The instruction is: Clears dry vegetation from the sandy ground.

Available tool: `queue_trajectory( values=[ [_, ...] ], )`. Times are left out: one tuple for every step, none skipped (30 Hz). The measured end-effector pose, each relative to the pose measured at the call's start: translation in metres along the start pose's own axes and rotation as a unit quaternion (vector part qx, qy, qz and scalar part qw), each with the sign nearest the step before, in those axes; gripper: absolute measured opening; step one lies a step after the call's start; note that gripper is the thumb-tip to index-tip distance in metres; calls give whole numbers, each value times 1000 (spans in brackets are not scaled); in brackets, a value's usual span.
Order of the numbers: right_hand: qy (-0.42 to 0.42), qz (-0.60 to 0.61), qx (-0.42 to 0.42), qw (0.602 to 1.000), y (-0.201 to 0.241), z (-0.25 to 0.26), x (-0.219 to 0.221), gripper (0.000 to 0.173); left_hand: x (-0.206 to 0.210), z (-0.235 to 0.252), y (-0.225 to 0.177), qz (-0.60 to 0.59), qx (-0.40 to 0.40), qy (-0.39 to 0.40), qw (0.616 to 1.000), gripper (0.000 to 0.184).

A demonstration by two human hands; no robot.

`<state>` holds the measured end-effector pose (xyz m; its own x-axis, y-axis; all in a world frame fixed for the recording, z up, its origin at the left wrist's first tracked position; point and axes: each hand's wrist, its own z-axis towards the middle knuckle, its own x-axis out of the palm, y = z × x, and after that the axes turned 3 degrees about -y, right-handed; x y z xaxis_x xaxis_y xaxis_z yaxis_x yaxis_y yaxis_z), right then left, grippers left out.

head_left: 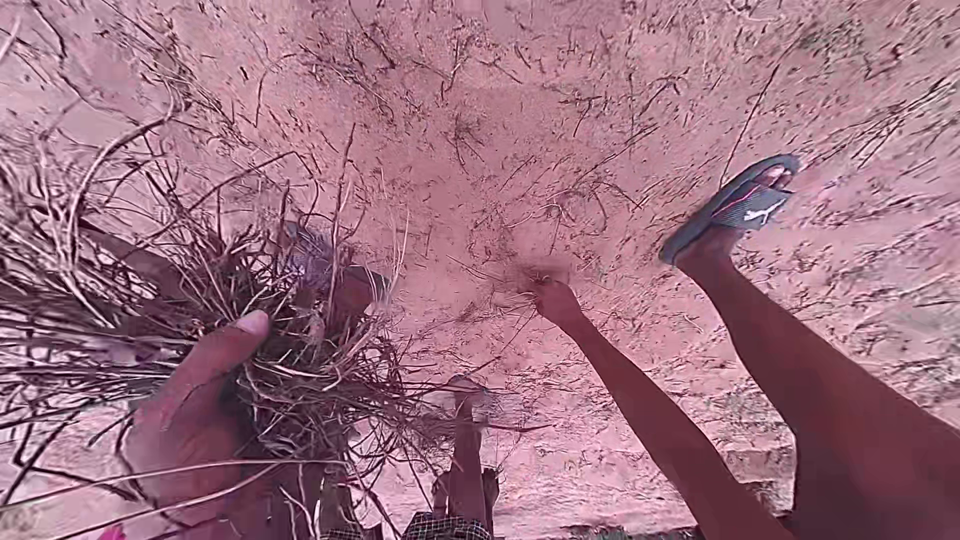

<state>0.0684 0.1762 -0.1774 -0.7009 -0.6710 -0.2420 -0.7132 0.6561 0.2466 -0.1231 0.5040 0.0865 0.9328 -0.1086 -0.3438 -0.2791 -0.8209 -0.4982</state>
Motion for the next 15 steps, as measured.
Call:
queue_trajectory(
  values=[
    [-80,58,37,994,3,-15,-10,38,-5,4,5,29,23,-16,999,16],
    [-128,87,52,987,8,-28,-20,37,-1,5,6,54,38,-39,997,17],
    [-116,81,44,989,11,-39,-28,34,-1,8,9,56,33,-43,997,15],
    [-44,47,14,998,13,-49,-36,35,-3,8,15,35,15,-35,999,12],
    [14,14,-27,999,14,-56,-42,35,-6,9,23,15,4,-27,1000,13],
    [10,14,-30,999,16,-59,-47,36,-10,12,34,-1,20,-23,1000,19],
    [-42,32,-1,999,18,-58,-53,36,-16,19,51,-33,57,-9,998,29],
    [-85,41,25,995,19,-56,-57,35,-18,21,57,-47,74,-8,996,34],
    [-81,30,24,996,19,-52,-58,35,-13,17,48,-34,54,-31,997,31],
    [-51,13,7,999,17,-49,-59,34,-2,12,29,5,13,-60,998,21],
    [-58,30,7,998,12,-47,-57,33,3,10,18,22,-17,-76,997,15],
    [-118,88,33,989,6,-45,-52,30,1,9,12,25,-33,-74,996,13],
    [-202,165,81,962,0,-40,-45,26,-2,9,9,31,-33,-75,996,10],
    [-281,236,126,922,-5,-30,-38,23,-5,9,8,41,-15,-75,996,8],
    [-343,295,160,877,-8,-23,-34,25,-8,9,9,44,15,-71,996,10]
  ],
)
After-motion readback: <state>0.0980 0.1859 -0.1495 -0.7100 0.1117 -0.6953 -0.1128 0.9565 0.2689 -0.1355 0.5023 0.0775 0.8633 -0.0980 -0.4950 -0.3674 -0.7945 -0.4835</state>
